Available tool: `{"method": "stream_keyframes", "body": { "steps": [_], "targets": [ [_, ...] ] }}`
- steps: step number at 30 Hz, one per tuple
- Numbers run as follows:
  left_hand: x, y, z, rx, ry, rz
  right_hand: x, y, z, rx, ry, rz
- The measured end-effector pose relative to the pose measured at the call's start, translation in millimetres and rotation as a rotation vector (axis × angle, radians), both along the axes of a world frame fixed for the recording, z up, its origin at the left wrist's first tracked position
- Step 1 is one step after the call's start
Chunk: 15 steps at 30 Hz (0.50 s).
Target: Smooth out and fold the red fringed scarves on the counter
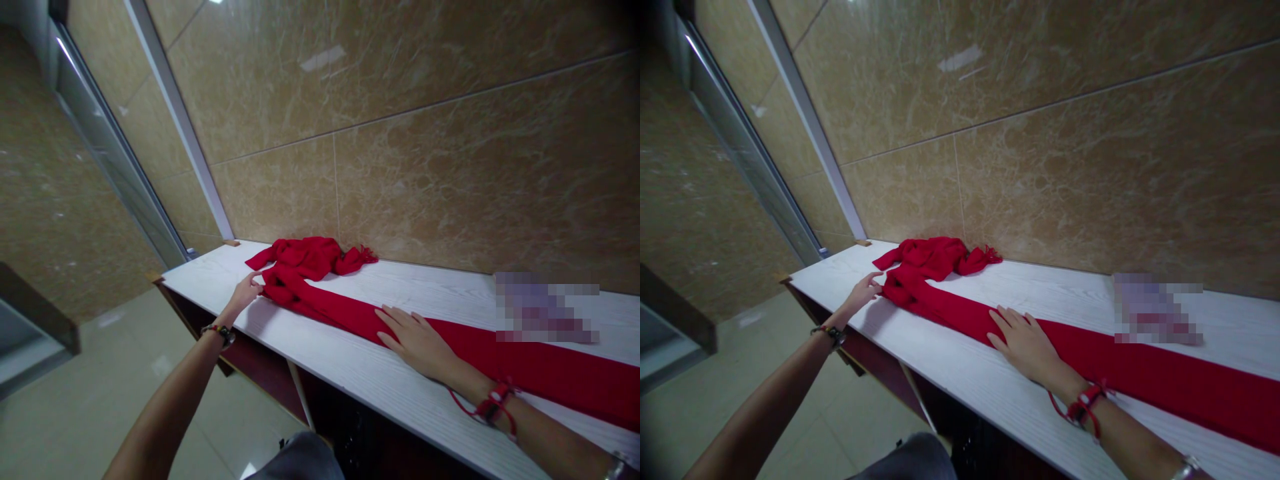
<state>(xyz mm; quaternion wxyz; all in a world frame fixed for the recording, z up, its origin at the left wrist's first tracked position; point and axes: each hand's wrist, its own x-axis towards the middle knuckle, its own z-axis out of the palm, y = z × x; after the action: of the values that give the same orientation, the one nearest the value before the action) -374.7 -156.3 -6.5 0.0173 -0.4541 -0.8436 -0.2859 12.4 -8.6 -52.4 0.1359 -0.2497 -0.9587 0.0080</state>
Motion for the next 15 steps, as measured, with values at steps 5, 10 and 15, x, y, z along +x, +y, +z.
{"method": "stream_keyframes", "body": {
  "steps": [5, 10, 15],
  "targets": [
    [0, -8, -1.6, -0.042, -0.055, -0.106, -1, 0, -0.9, -0.005, -0.004, -0.013],
    [23, -8, 1.0, -0.090, -0.053, -0.197, -1, 0, -3.4, 0.011, 0.003, -0.008],
    [26, 2, -2.4, -0.079, 0.021, 0.025, 0, -1, -3.6, 0.030, 0.033, -0.015]
  ]
}}
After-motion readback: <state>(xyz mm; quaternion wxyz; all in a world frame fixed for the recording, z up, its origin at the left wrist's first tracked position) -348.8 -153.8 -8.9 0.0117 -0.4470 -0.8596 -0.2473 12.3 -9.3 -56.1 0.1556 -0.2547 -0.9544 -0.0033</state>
